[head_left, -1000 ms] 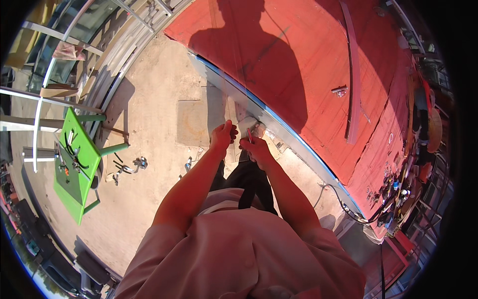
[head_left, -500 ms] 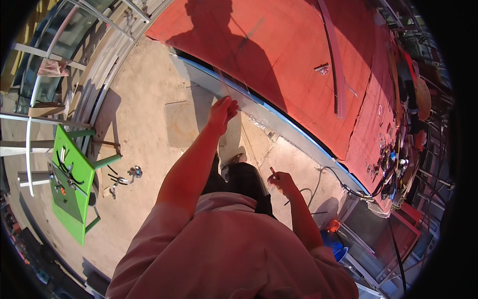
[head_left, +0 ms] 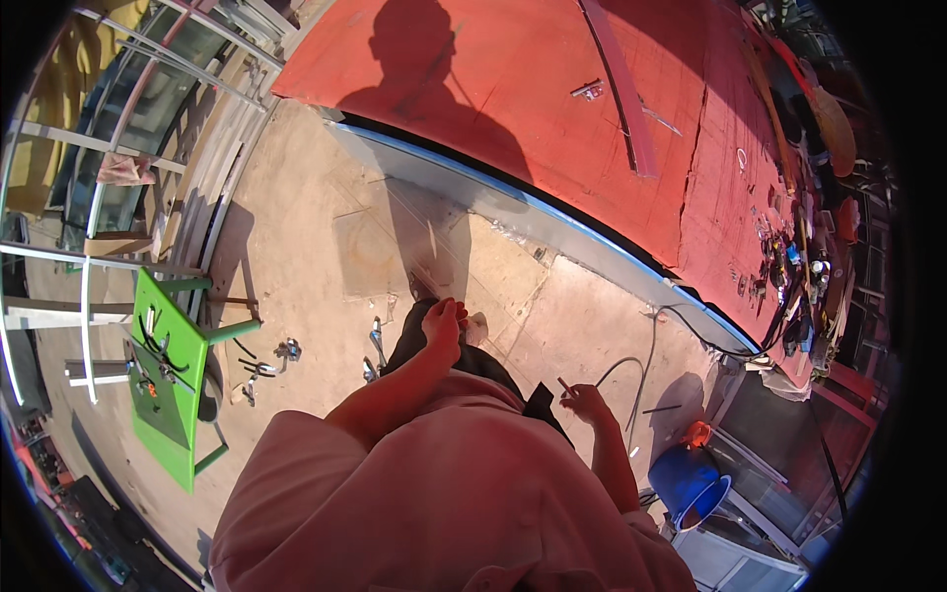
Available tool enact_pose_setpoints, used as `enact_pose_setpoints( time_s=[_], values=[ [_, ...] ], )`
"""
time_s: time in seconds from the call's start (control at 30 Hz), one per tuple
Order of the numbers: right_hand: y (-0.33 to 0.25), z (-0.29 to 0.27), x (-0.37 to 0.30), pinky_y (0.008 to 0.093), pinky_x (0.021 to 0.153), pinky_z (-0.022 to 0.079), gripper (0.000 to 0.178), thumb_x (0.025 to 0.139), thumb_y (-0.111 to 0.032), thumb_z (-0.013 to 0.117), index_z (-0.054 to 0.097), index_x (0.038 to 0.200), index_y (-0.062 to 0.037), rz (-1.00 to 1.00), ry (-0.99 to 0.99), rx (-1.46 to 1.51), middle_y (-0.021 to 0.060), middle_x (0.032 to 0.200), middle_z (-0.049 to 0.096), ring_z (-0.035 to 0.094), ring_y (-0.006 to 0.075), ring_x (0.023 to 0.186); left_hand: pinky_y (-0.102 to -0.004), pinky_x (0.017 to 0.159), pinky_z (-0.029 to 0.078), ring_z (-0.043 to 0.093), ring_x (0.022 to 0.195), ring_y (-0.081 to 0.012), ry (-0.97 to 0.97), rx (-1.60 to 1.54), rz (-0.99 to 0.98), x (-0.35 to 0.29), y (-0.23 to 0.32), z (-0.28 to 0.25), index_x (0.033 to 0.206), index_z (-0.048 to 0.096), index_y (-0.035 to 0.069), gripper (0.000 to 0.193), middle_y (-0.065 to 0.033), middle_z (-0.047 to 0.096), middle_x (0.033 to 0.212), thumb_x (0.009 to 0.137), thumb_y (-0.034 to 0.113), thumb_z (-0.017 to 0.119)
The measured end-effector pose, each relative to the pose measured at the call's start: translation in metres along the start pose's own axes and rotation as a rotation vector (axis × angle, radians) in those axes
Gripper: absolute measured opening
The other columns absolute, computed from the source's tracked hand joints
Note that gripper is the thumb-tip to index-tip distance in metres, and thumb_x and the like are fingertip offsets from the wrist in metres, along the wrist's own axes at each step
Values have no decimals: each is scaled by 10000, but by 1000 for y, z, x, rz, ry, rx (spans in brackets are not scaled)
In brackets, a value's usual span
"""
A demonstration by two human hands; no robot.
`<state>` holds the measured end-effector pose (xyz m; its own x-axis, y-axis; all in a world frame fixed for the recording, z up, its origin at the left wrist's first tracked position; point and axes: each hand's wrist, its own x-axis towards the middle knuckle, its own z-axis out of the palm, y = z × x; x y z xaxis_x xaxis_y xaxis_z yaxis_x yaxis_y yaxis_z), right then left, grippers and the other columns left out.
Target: The person marks and cuts a red plastic strip, then moves around a cluttered workshop to gather materials. They use a cordless drill to fasten components of a window frame on a workbench.
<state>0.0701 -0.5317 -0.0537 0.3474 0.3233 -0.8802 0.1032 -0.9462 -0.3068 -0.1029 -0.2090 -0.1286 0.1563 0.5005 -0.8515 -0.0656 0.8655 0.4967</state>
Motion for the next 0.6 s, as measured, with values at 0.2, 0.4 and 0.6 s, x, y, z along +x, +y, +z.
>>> enact_pose_setpoints(
  time_s=[0.2,0.4,0.6],
  values=[
    [-22,-43,12,394,725,526,354,766,-258,767,726,1055,-57,-35,53,-45,148,859,713,684,273,804,-268,576,509,639,716,-153,-15,-66,-15,56,-10,37,1126,613,27,203,-64,681,924,985,171,590],
    [-98,-126,31,412,806,528,265,847,-96,663,669,1108,-49,-312,954,13,161,1108,670,655,361,956,-345,773,561,674,955,-221,-96,-180,-33,148,48,156,1231,555,44,274,-93,673,1072,990,173,580],
    [-138,-165,36,353,699,523,212,865,-115,686,685,1047,-5,-125,924,303,161,899,702,681,261,783,-356,780,511,575,887,-131,-513,1017,-33,175,83,199,1207,534,89,382,-22,634,988,905,289,654]
  ],
)
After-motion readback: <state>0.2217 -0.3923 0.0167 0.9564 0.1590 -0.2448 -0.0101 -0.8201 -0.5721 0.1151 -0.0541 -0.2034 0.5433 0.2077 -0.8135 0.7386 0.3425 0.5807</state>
